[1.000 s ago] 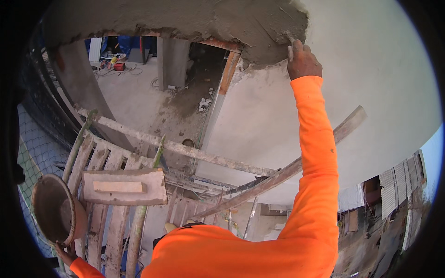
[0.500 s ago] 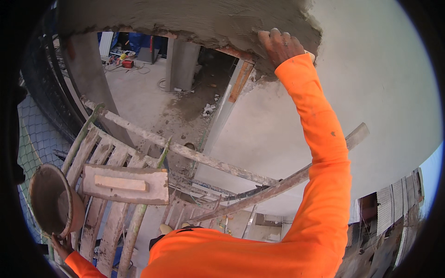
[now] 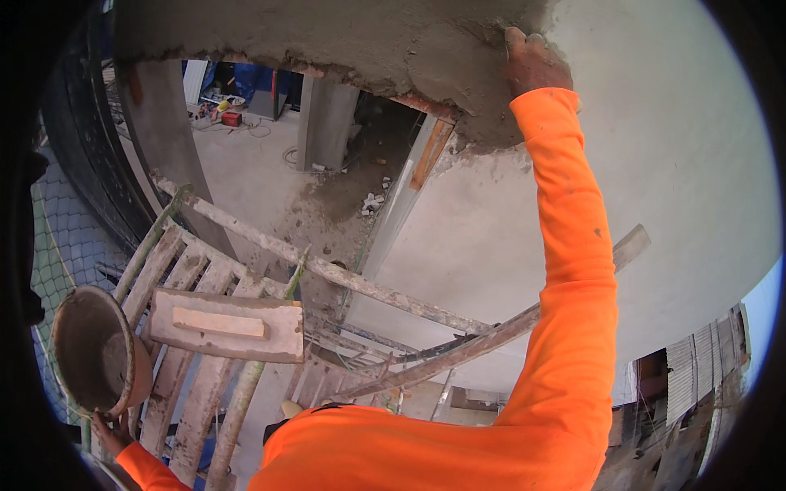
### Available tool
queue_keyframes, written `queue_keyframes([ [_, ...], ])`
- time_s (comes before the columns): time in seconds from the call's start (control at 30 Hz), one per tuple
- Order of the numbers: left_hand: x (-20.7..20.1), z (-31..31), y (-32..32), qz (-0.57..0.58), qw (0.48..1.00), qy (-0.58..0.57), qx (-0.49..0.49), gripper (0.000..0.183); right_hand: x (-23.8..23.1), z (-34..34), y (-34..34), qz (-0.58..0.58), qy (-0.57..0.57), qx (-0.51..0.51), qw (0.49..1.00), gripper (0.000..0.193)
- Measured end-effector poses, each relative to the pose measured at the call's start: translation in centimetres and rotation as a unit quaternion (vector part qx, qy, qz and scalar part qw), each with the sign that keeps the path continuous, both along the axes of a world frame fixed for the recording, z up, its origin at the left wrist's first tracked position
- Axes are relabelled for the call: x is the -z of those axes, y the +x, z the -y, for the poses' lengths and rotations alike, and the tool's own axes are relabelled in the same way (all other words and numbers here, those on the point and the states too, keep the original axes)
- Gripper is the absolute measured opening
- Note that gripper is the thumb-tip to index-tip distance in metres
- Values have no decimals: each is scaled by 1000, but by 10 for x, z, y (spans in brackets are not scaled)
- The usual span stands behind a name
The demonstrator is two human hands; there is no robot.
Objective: The person scoops wet plaster from a bucket with a trowel and applies it to a wall section above a doorway. They smooth the plaster with a wooden float and then use a long straightedge to level the surface. The person repeats the scooping, applying, and smoothing steps while working on the same wall area.
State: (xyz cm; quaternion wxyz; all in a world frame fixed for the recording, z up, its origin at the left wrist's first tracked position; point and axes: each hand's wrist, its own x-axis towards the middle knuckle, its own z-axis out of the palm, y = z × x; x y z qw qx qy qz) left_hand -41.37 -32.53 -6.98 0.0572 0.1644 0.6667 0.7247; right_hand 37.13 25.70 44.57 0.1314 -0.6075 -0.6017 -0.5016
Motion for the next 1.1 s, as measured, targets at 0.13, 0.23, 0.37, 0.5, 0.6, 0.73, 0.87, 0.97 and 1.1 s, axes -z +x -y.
queue_keyframes([
  [0.13,-79,-46,85,70,997,13,-25,45,13,31,-26,-45,67,-23,997,24],
  [0.23,-132,-75,154,23,1000,3,-10,31,59,67,-103,-65,37,-249,966,30],
  [0.37,-167,-105,212,-10,999,40,-1,28,144,134,-244,-55,-185,-525,829,21],
  [0.5,-178,-113,233,-29,999,-31,-21,36,230,188,-388,87,-290,-657,691,20],
  [0.6,-174,-115,248,-128,992,-3,7,44,256,209,-449,170,-303,-636,689,23],
  [0.73,-167,-115,263,-105,995,1,4,74,273,223,-485,233,-380,-545,710,22],
  [0.87,-168,-117,270,-148,988,-20,25,77,292,243,-498,233,-455,-549,661,21],
  [0.97,-174,-119,270,-202,976,-84,14,76,298,257,-486,193,-502,-553,637,22],
  [1.1,-179,-124,267,-222,971,-85,18,69,286,253,-457,119,-566,-543,609,29],
])
